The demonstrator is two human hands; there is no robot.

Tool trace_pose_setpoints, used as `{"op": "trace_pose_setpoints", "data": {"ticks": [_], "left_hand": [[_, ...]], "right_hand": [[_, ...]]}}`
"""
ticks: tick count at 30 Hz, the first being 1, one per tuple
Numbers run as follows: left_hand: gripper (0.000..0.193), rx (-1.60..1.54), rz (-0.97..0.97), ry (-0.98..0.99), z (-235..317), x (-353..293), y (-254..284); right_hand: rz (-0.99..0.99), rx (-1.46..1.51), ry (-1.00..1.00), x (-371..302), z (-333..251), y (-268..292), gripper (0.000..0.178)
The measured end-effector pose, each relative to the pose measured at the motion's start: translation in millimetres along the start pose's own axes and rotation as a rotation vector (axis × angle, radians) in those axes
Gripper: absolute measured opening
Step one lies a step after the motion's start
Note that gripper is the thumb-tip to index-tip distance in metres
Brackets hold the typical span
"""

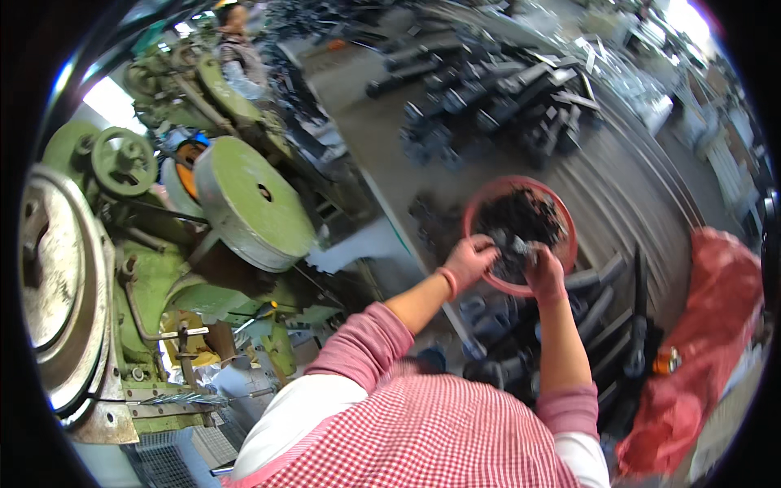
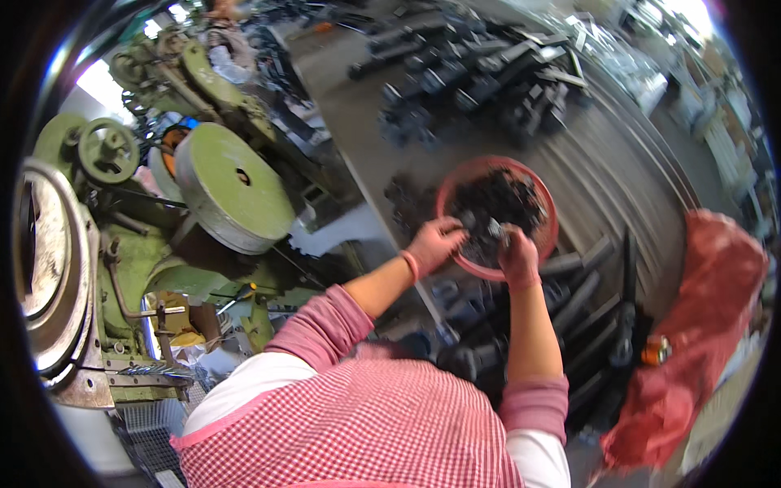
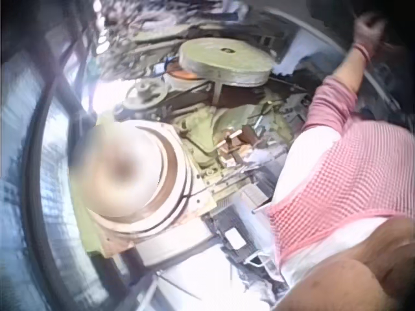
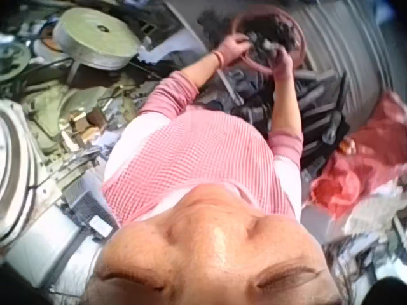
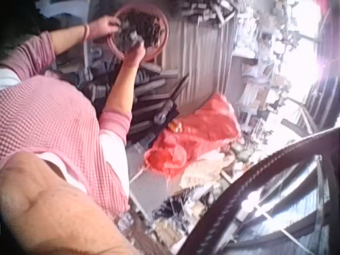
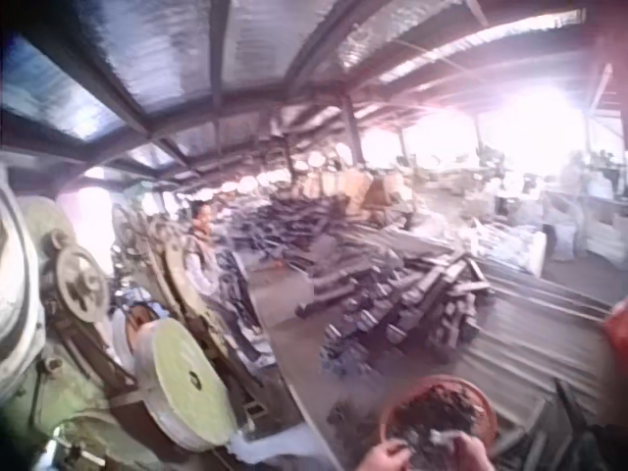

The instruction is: The person assembles small metal components by hand, inserting a screw into a black plastic piece and attaching it to a metal rod. The person repeatedly picks parts from a red basket, assembles them, and places the finished assemblies on a nearby table.

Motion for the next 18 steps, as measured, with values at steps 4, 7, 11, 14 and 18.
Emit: {"op": "trace_pose_setpoints", "data": {"ticks": [4, 7, 11, 14, 18], "left_hand": [[0.014, -0.243, -0.026, 0.145, 10.0, -1.3, -14.7], [0.024, -0.313, 0.011, 0.082, 43.9, -10.3, -14.6], [0.026, -0.309, -0.024, -0.025, 90.4, -18.2, -15.0], [0.025, -0.295, -0.078, -0.057, 107.0, -22.1, -16.6], [0.020, -0.145, -0.164, -0.232, 129.3, -28.7, -25.4]], "right_hand": [[-0.063, 1.334, -0.614, -11.1, 10.1, -49.6, 0.010], [0.099, 1.154, -0.653, -17.9, -10.2, -54.3, 0.012], [0.055, 0.776, -0.511, -24.0, -57.0, -68.3, 0.011], [-0.002, 0.826, -0.572, -37.5, -74.7, -79.0, 0.012], [-0.137, 0.623, -0.449, -45.1, -96.1, -82.7, 0.014]]}}
Point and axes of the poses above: each hand's wrist, its own x-axis towards the middle knuckle, its own y-axis out of the back of the hand, z = x × y, the point moved 9 cm from there along x, towards the middle knuckle, and after that the axes turned 9 degrees about x, right-handed, at the moved point
